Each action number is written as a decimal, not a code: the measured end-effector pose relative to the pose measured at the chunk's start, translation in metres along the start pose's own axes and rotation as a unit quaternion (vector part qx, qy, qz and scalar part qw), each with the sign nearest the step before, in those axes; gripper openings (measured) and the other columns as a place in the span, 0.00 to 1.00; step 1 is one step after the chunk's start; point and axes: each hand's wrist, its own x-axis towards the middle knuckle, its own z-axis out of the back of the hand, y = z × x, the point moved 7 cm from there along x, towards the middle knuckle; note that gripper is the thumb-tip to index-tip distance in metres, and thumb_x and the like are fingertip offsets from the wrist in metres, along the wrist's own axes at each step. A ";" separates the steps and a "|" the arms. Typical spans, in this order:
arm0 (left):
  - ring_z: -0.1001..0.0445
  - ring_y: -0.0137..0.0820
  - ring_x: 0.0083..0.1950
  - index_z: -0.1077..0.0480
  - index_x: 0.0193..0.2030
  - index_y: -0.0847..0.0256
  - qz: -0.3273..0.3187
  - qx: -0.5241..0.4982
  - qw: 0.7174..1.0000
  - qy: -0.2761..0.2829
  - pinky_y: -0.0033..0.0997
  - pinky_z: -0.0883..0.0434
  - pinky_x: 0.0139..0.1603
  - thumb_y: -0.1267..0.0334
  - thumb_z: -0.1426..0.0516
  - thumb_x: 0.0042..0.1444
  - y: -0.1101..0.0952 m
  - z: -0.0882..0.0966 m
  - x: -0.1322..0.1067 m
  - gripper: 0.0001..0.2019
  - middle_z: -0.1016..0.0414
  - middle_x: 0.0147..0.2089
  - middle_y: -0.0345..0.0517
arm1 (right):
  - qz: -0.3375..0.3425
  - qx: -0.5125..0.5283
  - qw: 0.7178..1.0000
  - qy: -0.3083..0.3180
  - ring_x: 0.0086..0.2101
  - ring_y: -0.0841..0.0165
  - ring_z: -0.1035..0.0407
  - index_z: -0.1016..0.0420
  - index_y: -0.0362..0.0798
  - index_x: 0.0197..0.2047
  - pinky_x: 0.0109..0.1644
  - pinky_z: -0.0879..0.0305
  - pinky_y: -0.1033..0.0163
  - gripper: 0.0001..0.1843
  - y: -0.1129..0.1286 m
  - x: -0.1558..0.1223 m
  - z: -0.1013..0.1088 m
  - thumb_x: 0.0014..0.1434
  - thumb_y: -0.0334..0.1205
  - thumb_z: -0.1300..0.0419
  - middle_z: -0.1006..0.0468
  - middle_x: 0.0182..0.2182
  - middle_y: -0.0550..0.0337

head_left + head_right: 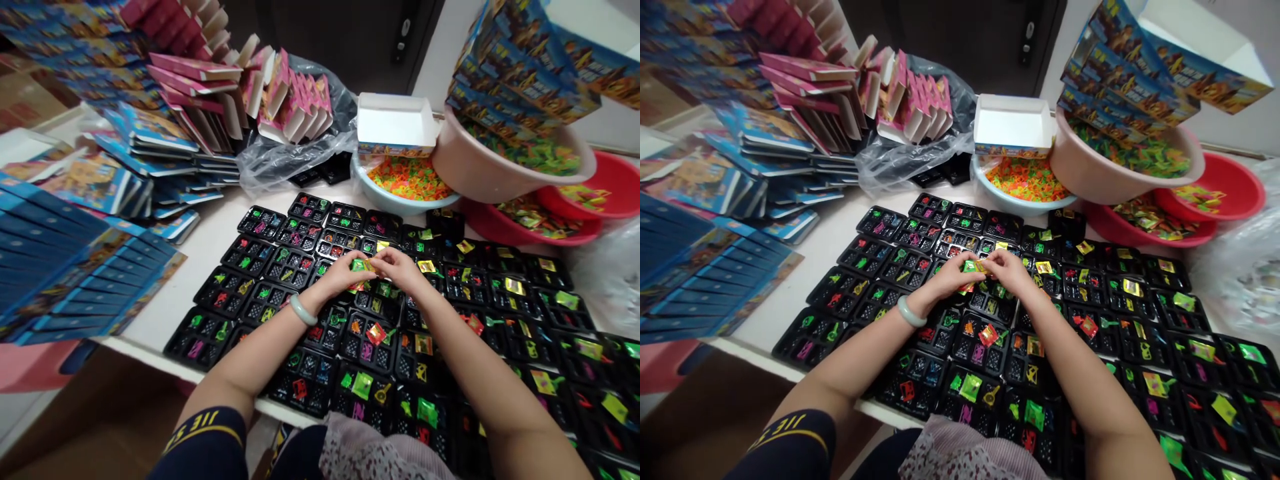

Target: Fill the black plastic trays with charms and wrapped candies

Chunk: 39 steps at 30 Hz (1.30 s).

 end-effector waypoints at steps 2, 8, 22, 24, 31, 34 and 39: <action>0.35 0.26 0.29 0.31 0.36 0.61 0.033 -0.066 0.997 -0.016 0.26 0.39 0.33 0.58 0.37 0.42 0.005 0.003 0.002 0.15 0.30 0.29 0.37 | -0.014 0.044 0.999 -0.017 0.21 0.72 0.36 0.34 0.51 0.29 0.28 0.38 0.64 0.20 -0.007 0.008 0.009 0.42 0.57 0.35 0.29 0.20 0.67; 0.33 0.25 0.30 0.30 0.35 0.62 0.055 -0.127 0.989 -0.053 0.27 0.37 0.35 0.58 0.35 0.40 0.010 0.021 0.007 0.16 0.28 0.30 0.39 | 0.062 -0.046 0.971 -0.228 0.28 0.67 0.30 0.30 0.48 0.33 0.37 0.34 0.60 0.17 -0.008 0.062 0.077 0.44 0.51 0.36 0.24 0.26 0.60; 0.36 0.24 0.29 0.32 0.31 0.64 0.031 -0.103 0.991 -0.085 0.26 0.39 0.35 0.56 0.34 0.38 0.017 0.040 0.017 0.17 0.32 0.28 0.35 | 0.132 -0.184 0.958 -0.178 0.37 0.63 0.30 0.24 0.47 0.38 0.45 0.35 0.56 0.17 0.021 0.055 0.032 0.53 0.51 0.42 0.23 0.38 0.52; 0.37 0.23 0.28 0.33 0.29 0.64 0.019 -0.075 0.994 -0.076 0.25 0.40 0.33 0.57 0.33 0.37 0.012 0.039 0.018 0.17 0.33 0.26 0.34 | 0.115 -0.121 0.984 -0.057 0.31 0.67 0.31 0.26 0.49 0.33 0.39 0.34 0.60 0.17 0.022 0.045 -0.001 0.49 0.54 0.39 0.23 0.31 0.58; 0.33 0.23 0.27 0.31 0.33 0.62 0.050 -0.203 0.974 -0.087 0.25 0.37 0.31 0.58 0.34 0.39 0.010 0.053 0.015 0.16 0.29 0.26 0.36 | 0.037 -0.001 0.998 -0.045 0.23 0.69 0.34 0.31 0.49 0.29 0.28 0.36 0.62 0.18 0.015 0.074 -0.020 0.45 0.56 0.38 0.28 0.22 0.63; 0.31 0.24 0.29 0.31 0.34 0.62 0.052 -0.237 0.960 -0.137 0.25 0.35 0.33 0.59 0.33 0.38 0.014 0.073 0.012 0.17 0.28 0.28 0.38 | 0.084 -0.087 0.981 -0.149 0.30 0.65 0.30 0.29 0.48 0.32 0.36 0.34 0.59 0.14 0.027 0.113 -0.005 0.49 0.50 0.40 0.24 0.29 0.58; 0.31 0.24 0.29 0.30 0.35 0.63 0.054 -0.199 0.962 -0.178 0.25 0.35 0.32 0.57 0.31 0.35 0.023 0.098 0.004 0.20 0.28 0.29 0.38 | 0.074 -0.313 0.931 -0.175 0.41 0.58 0.29 0.25 0.48 0.37 0.47 0.37 0.54 0.09 0.041 0.167 -0.004 0.55 0.39 0.45 0.22 0.38 0.51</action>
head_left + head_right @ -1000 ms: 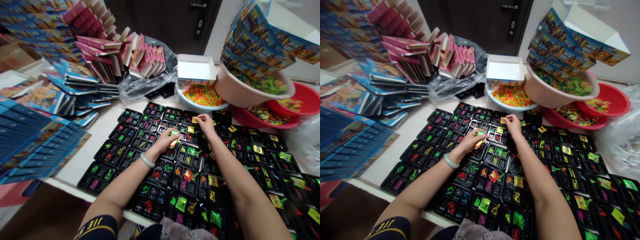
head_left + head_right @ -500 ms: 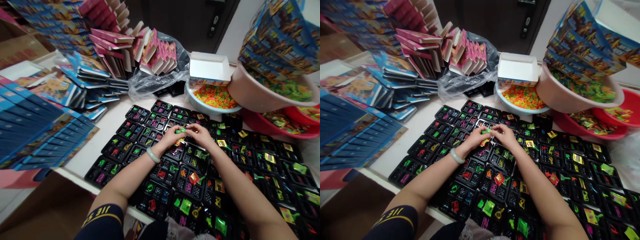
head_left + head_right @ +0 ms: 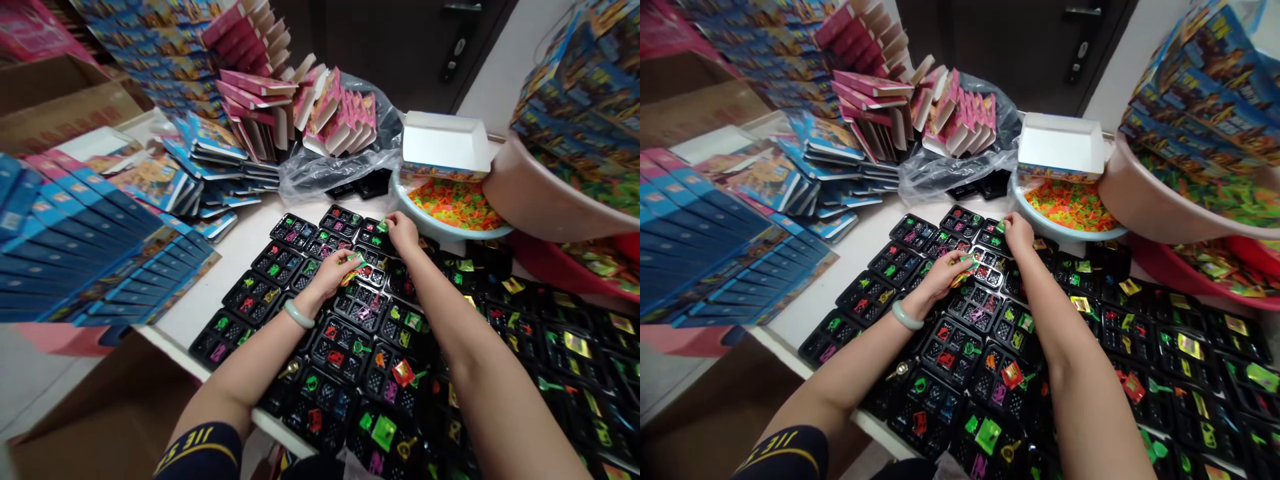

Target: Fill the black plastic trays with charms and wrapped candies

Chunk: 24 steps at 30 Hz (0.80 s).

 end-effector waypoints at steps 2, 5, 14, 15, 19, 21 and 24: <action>0.32 0.24 0.28 0.30 0.34 0.63 -0.005 0.019 1.000 -0.012 0.25 0.35 0.32 0.57 0.32 0.35 0.000 0.008 0.000 0.20 0.29 0.28 0.37 | 0.021 -0.050 0.998 0.009 0.44 0.56 0.31 0.24 0.47 0.39 0.50 0.38 0.52 0.10 0.005 0.002 -0.003 0.54 0.36 0.44 0.23 0.43 0.47; 0.32 0.24 0.29 0.30 0.32 0.63 -0.017 0.035 0.999 -0.017 0.26 0.35 0.33 0.57 0.32 0.35 0.000 0.013 0.002 0.19 0.29 0.28 0.37 | 0.085 -0.003 0.996 0.038 0.45 0.58 0.32 0.24 0.47 0.39 0.51 0.38 0.52 0.10 0.021 -0.021 -0.005 0.54 0.39 0.42 0.24 0.44 0.48; 0.32 0.24 0.28 0.29 0.33 0.64 0.008 0.031 0.999 0.035 0.26 0.36 0.34 0.63 0.34 0.38 0.005 -0.005 -0.001 0.14 0.28 0.28 0.38 | -0.013 0.238 0.945 0.222 0.21 0.71 0.37 0.34 0.49 0.28 0.28 0.38 0.63 0.14 0.016 -0.088 -0.023 0.47 0.50 0.37 0.29 0.20 0.66; 0.32 0.24 0.29 0.29 0.33 0.64 0.013 0.027 0.999 0.025 0.27 0.36 0.34 0.63 0.35 0.39 0.006 -0.002 -0.003 0.13 0.28 0.28 0.40 | -0.018 0.225 0.956 0.189 0.22 0.71 0.37 0.34 0.49 0.28 0.29 0.38 0.63 0.14 0.010 -0.083 -0.020 0.47 0.50 0.38 0.29 0.20 0.66; 0.30 0.26 0.30 0.29 0.34 0.65 0.012 0.029 0.999 -0.003 0.28 0.34 0.35 0.63 0.34 0.38 0.008 0.012 -0.015 0.15 0.27 0.30 0.42 | 0.030 0.097 0.990 0.095 0.29 0.66 0.33 0.31 0.49 0.29 0.38 0.35 0.58 0.11 0.002 -0.074 -0.009 0.48 0.47 0.37 0.25 0.27 0.60; 0.31 0.25 0.30 0.29 0.35 0.65 -0.006 0.040 0.999 -0.002 0.28 0.35 0.35 0.63 0.33 0.38 0.008 0.014 -0.023 0.16 0.28 0.29 0.41 | 0.083 0.059 0.992 0.070 0.37 0.63 0.32 0.29 0.49 0.31 0.45 0.37 0.54 0.10 0.013 -0.082 -0.004 0.49 0.46 0.36 0.24 0.33 0.55; 0.31 0.25 0.32 0.30 0.37 0.64 -0.037 0.064 0.997 0.017 0.27 0.35 0.37 0.64 0.33 0.39 0.006 0.010 -0.034 0.17 0.28 0.31 0.39 | 0.099 0.115 0.977 0.146 0.36 0.63 0.31 0.27 0.49 0.31 0.44 0.36 0.55 0.13 0.030 -0.110 -0.009 0.50 0.50 0.38 0.23 0.34 0.55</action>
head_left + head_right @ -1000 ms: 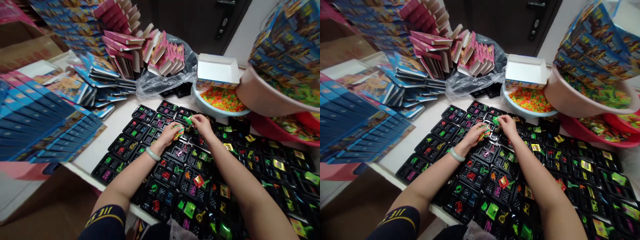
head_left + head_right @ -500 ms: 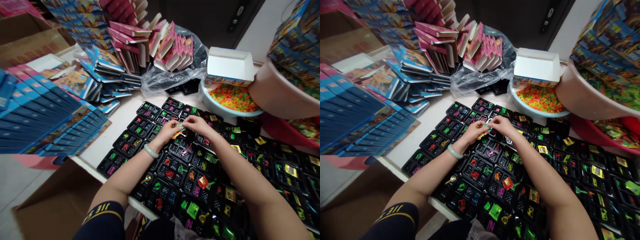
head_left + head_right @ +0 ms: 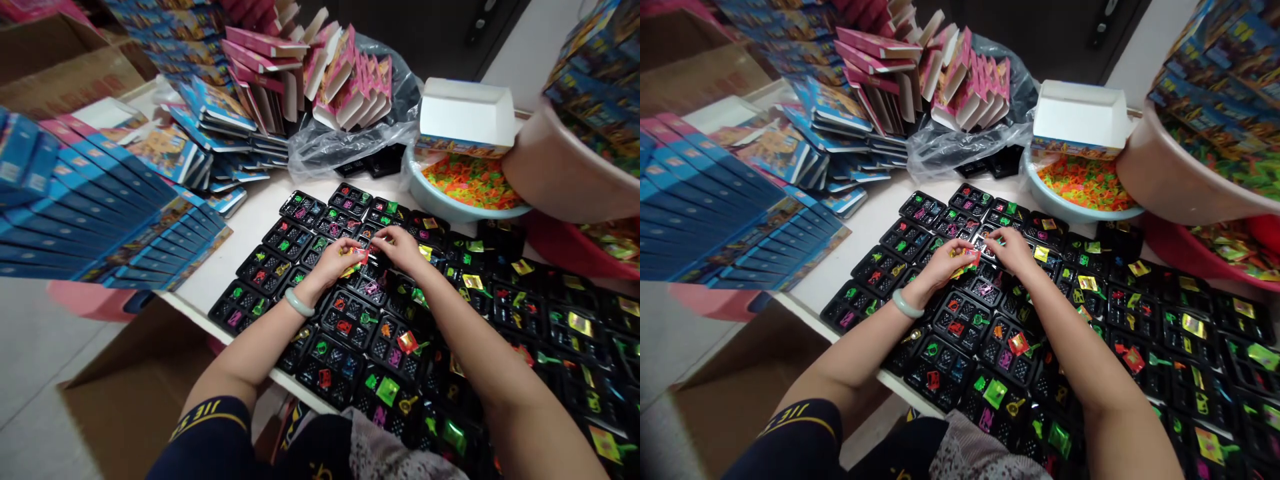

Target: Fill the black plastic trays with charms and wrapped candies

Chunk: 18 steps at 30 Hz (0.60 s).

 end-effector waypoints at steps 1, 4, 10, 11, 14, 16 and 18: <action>0.31 0.25 0.32 0.30 0.37 0.64 -0.010 0.013 1.000 0.007 0.27 0.35 0.38 0.64 0.33 0.38 -0.001 -0.002 -0.003 0.17 0.28 0.31 0.39 | -0.020 0.048 0.997 0.054 0.33 0.64 0.31 0.28 0.49 0.31 0.39 0.35 0.57 0.14 0.003 -0.009 -0.010 0.50 0.52 0.39 0.23 0.31 0.56; 0.33 0.24 0.31 0.31 0.34 0.64 -0.023 0.045 0.999 0.020 0.26 0.37 0.36 0.63 0.33 0.37 0.000 -0.005 -0.013 0.17 0.30 0.29 0.37 | -0.092 0.157 0.972 0.147 0.24 0.68 0.33 0.30 0.49 0.30 0.28 0.38 0.62 0.16 0.002 -0.034 -0.031 0.50 0.55 0.40 0.27 0.22 0.62; 0.34 0.23 0.28 0.32 0.33 0.64 0.050 -0.028 0.998 0.005 0.25 0.38 0.32 0.62 0.35 0.41 0.017 0.010 -0.032 0.14 0.31 0.27 0.37 | -0.067 0.002 0.997 0.044 0.27 0.67 0.33 0.30 0.50 0.29 0.36 0.36 0.59 0.08 -0.017 -0.051 -0.016 0.53 0.45 0.41 0.26 0.25 0.61; 0.34 0.23 0.28 0.31 0.34 0.64 0.061 -0.027 0.998 0.005 0.25 0.38 0.32 0.63 0.36 0.41 0.020 0.012 -0.036 0.13 0.31 0.28 0.37 | -0.040 -0.038 0.998 0.025 0.31 0.65 0.32 0.29 0.50 0.30 0.39 0.36 0.57 0.07 -0.014 -0.053 -0.014 0.53 0.43 0.40 0.25 0.28 0.59; 0.33 0.23 0.29 0.31 0.35 0.64 0.065 -0.008 0.998 0.009 0.26 0.37 0.34 0.65 0.37 0.42 0.022 0.013 -0.047 0.13 0.30 0.31 0.39 | 0.017 -0.066 0.998 -0.013 0.37 0.62 0.32 0.26 0.50 0.34 0.45 0.37 0.55 0.08 0.004 -0.064 -0.015 0.52 0.44 0.39 0.24 0.35 0.55; 0.32 0.25 0.33 0.30 0.38 0.64 0.038 0.002 0.999 0.020 0.27 0.35 0.38 0.67 0.36 0.40 0.018 0.010 -0.053 0.16 0.29 0.34 0.41 | -0.008 0.010 1.000 0.019 0.33 0.65 0.32 0.27 0.50 0.35 0.40 0.35 0.57 0.11 0.012 -0.073 -0.027 0.53 0.48 0.41 0.24 0.33 0.57; 0.31 0.28 0.39 0.31 0.41 0.63 -0.001 0.014 0.999 0.041 0.30 0.35 0.44 0.68 0.34 0.38 0.011 0.006 -0.058 0.20 0.28 0.38 0.43 | -0.071 0.109 0.988 0.078 0.27 0.68 0.33 0.29 0.50 0.32 0.32 0.35 0.60 0.14 0.015 -0.082 -0.043 0.51 0.53 0.40 0.25 0.27 0.61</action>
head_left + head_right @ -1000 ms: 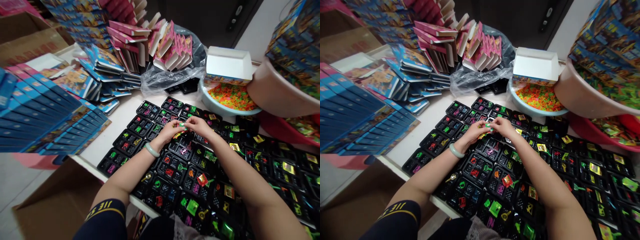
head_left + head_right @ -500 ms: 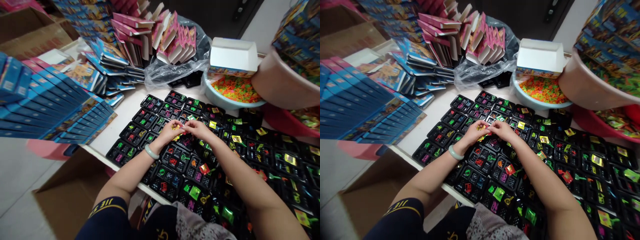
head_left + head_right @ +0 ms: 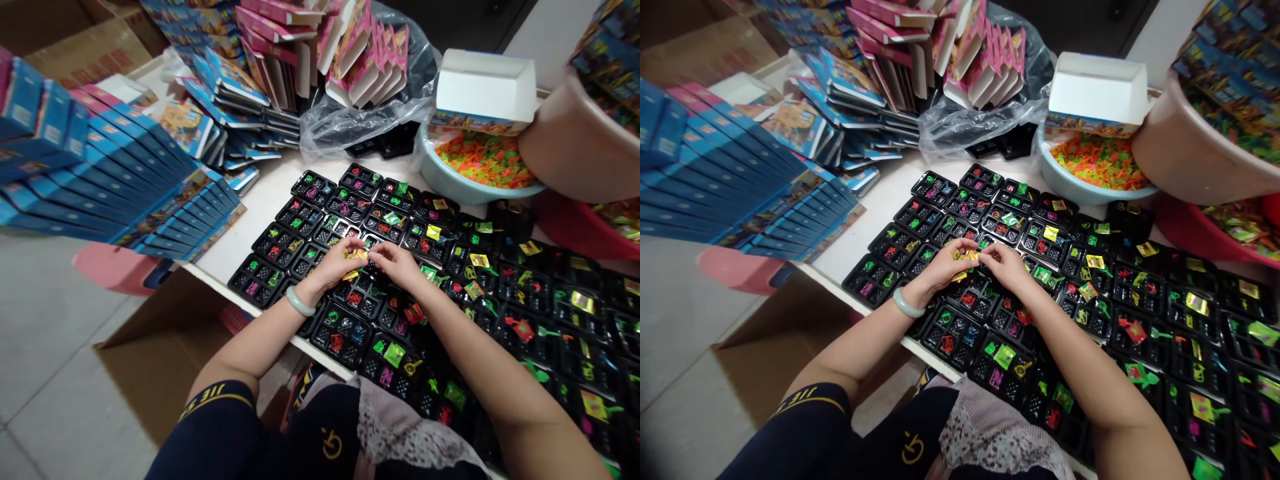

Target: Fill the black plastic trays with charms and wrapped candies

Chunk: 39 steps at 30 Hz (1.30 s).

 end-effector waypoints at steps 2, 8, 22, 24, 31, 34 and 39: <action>0.31 0.31 0.44 0.31 0.43 0.63 -0.031 0.026 0.999 0.024 0.32 0.35 0.48 0.68 0.33 0.37 -0.006 -0.004 -0.005 0.23 0.28 0.41 0.44 | -0.060 0.083 0.994 0.043 0.24 0.70 0.34 0.31 0.50 0.28 0.27 0.36 0.63 0.18 -0.002 -0.006 -0.014 0.46 0.56 0.37 0.28 0.22 0.64; 0.30 0.30 0.41 0.30 0.42 0.64 -0.004 0.030 0.999 0.039 0.31 0.35 0.46 0.65 0.34 0.41 0.003 -0.003 -0.024 0.20 0.28 0.39 0.44 | -0.139 0.198 0.969 0.052 0.22 0.72 0.33 0.33 0.49 0.26 0.26 0.36 0.67 0.21 -0.009 -0.026 -0.027 0.37 0.53 0.31 0.28 0.19 0.66; 0.31 0.24 0.31 0.30 0.37 0.64 0.048 -0.008 0.999 -0.025 0.25 0.36 0.34 0.62 0.32 0.37 0.021 0.037 -0.056 0.19 0.29 0.31 0.39 | 0.008 -0.107 0.994 -0.001 0.33 0.64 0.29 0.24 0.51 0.35 0.41 0.35 0.56 0.08 -0.022 -0.038 -0.007 0.52 0.45 0.39 0.22 0.32 0.59; 0.31 0.25 0.32 0.30 0.37 0.64 0.051 -0.002 0.999 -0.013 0.26 0.35 0.35 0.63 0.32 0.38 0.022 0.034 -0.063 0.18 0.29 0.31 0.40 | 0.049 -0.160 0.985 -0.030 0.38 0.61 0.29 0.23 0.52 0.37 0.45 0.35 0.54 0.08 -0.010 -0.043 -0.009 0.53 0.42 0.39 0.23 0.37 0.55; 0.31 0.25 0.33 0.29 0.38 0.64 0.038 0.002 0.998 0.044 0.26 0.34 0.36 0.63 0.33 0.40 0.023 0.013 -0.080 0.18 0.28 0.32 0.41 | -0.021 0.073 0.994 0.077 0.28 0.67 0.31 0.29 0.50 0.34 0.34 0.35 0.61 0.15 0.001 -0.065 -0.048 0.50 0.52 0.39 0.25 0.27 0.62; 0.31 0.23 0.32 0.29 0.41 0.64 0.060 -0.026 0.997 0.032 0.25 0.35 0.35 0.64 0.33 0.41 0.028 0.023 -0.087 0.18 0.28 0.33 0.41 | -0.043 0.091 0.992 0.075 0.24 0.69 0.34 0.31 0.50 0.32 0.30 0.38 0.63 0.14 -0.009 -0.077 -0.053 0.50 0.52 0.40 0.27 0.24 0.64; 0.32 0.23 0.31 0.28 0.37 0.64 0.057 -0.035 0.996 -0.061 0.25 0.35 0.35 0.65 0.34 0.41 0.032 0.052 -0.097 0.15 0.29 0.32 0.40 | 0.026 -0.073 0.993 0.090 0.30 0.66 0.32 0.27 0.51 0.34 0.37 0.36 0.59 0.09 -0.002 -0.100 -0.061 0.52 0.47 0.40 0.25 0.30 0.59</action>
